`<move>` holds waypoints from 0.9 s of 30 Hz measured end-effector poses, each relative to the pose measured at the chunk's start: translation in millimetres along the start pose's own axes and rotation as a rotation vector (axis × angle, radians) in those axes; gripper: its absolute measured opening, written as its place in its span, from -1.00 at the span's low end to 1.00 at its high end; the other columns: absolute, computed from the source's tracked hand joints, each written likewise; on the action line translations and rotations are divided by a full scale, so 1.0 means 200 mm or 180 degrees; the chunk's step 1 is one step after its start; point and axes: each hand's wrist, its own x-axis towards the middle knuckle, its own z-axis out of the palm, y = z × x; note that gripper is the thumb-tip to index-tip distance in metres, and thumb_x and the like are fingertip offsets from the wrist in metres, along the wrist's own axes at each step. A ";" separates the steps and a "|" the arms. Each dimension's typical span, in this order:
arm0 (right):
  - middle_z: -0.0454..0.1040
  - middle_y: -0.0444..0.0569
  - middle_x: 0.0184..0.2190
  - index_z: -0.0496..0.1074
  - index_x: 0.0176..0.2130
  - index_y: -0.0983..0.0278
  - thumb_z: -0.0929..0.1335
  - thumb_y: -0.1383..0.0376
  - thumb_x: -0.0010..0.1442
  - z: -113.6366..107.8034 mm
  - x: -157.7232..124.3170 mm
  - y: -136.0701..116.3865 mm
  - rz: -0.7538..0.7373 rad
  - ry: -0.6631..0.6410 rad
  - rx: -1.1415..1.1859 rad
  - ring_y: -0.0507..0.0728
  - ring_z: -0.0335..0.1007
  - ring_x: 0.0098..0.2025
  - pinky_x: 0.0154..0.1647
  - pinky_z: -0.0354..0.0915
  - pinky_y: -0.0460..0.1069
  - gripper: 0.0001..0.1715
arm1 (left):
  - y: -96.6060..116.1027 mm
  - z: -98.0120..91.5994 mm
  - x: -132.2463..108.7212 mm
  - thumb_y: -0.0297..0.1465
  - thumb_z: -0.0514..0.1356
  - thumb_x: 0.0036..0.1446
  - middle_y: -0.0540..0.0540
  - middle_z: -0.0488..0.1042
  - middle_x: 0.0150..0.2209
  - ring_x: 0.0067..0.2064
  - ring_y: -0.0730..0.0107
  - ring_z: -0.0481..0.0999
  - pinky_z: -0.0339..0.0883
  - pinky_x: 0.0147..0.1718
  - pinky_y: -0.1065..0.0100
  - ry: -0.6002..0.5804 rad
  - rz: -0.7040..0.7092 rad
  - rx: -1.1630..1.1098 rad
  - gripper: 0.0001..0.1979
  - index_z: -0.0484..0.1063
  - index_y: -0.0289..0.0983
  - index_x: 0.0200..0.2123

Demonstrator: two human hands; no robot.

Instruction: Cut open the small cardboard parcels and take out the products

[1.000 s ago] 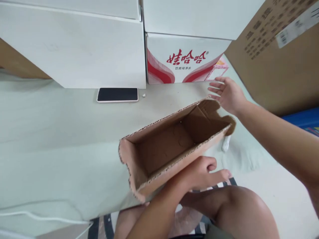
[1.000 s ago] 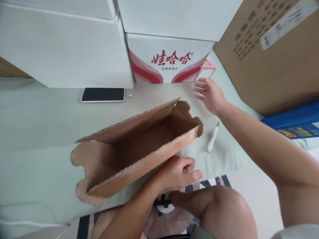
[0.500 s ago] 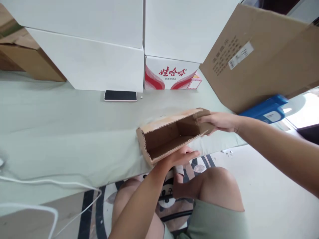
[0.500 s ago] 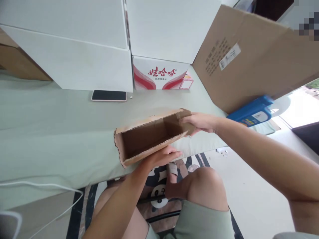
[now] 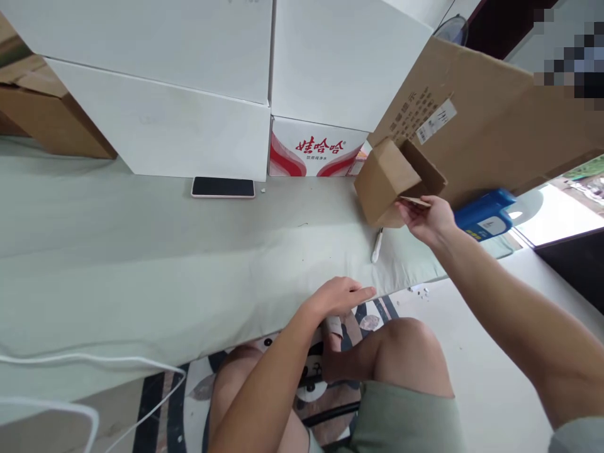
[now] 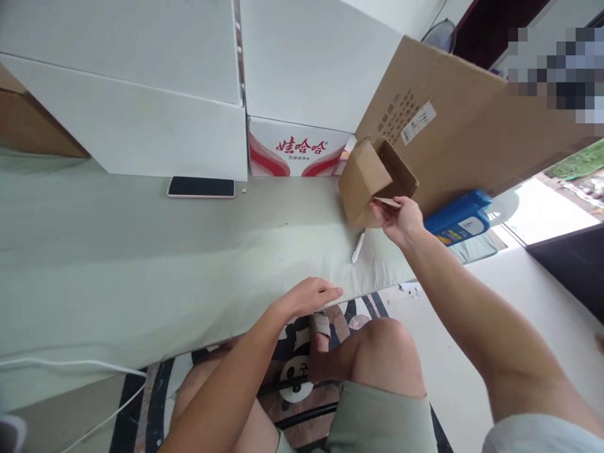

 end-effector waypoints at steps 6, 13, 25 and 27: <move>0.48 -0.08 -0.55 0.35 -0.26 0.25 0.14 0.38 0.40 0.21 0.33 0.04 0.0113 0.0469 0.0113 0.01 0.54 -0.44 -0.42 0.57 -0.16 -0.74 | 0.00 0.01 0.01 0.11 0.06 0.28 0.07 0.11 -0.57 -0.46 0.41 0.13 -0.06 -0.41 0.26 -0.0070 -0.0104 0.0247 -0.42 0.14 -0.21 -0.57; 0.39 -0.12 -0.58 0.30 -0.37 0.22 0.16 0.38 0.38 0.30 0.61 0.02 0.0061 0.0437 -0.0186 -0.01 0.42 -0.47 -0.41 0.52 -0.18 -0.71 | 0.01 0.00 0.01 0.06 0.17 0.20 -0.05 0.37 -0.57 -0.40 0.25 0.38 0.02 -0.38 0.27 0.0029 -0.0507 0.1034 -0.48 0.18 -0.20 -0.57; 0.54 0.17 0.06 0.53 -0.13 0.23 -0.07 -0.15 0.52 0.43 0.76 -0.01 0.0469 -0.1114 -0.2009 0.16 0.47 0.07 -0.03 0.43 0.10 -0.16 | -0.03 -0.01 0.06 -0.02 0.23 0.12 0.01 0.06 -0.68 -0.47 0.28 0.28 -0.05 -0.38 0.22 -0.0109 -0.0489 0.0715 -0.42 -0.01 -0.19 -0.67; 0.54 0.21 0.09 0.54 -0.18 0.21 -0.02 -0.14 0.50 0.42 0.68 0.04 0.0592 -0.1238 -0.2280 0.21 0.47 0.11 -0.05 0.45 0.09 -0.21 | -0.02 -0.01 0.05 -0.01 0.24 0.13 0.01 0.08 -0.69 -0.47 0.28 0.29 -0.02 -0.38 0.23 -0.0128 -0.0457 0.0654 -0.42 0.02 -0.19 -0.67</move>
